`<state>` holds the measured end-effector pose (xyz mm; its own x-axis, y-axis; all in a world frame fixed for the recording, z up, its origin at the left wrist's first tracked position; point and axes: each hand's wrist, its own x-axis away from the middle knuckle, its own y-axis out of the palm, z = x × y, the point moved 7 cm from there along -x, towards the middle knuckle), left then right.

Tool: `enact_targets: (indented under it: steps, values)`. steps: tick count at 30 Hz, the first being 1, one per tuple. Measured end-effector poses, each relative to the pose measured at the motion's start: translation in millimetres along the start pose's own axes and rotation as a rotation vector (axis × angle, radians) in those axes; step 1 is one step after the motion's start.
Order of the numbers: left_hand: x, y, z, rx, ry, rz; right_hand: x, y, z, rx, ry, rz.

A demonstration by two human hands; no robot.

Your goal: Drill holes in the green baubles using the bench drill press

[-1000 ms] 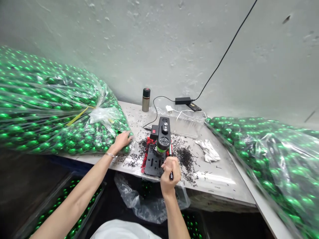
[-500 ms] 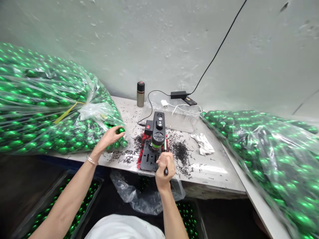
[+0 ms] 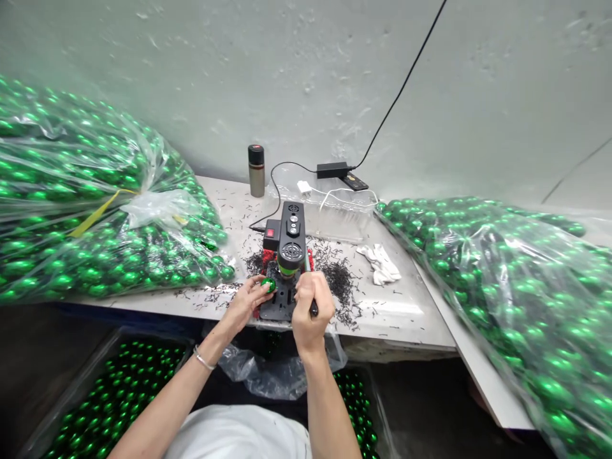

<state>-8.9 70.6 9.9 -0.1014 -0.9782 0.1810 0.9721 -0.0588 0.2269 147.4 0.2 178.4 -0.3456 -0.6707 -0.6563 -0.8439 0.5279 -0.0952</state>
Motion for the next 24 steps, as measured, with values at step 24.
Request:
enact_targets:
  steps: [24]
  values:
    - [8,30.2,20,-0.861,0.578,-0.023,24,-3,12,0.044,-0.158,-0.03]
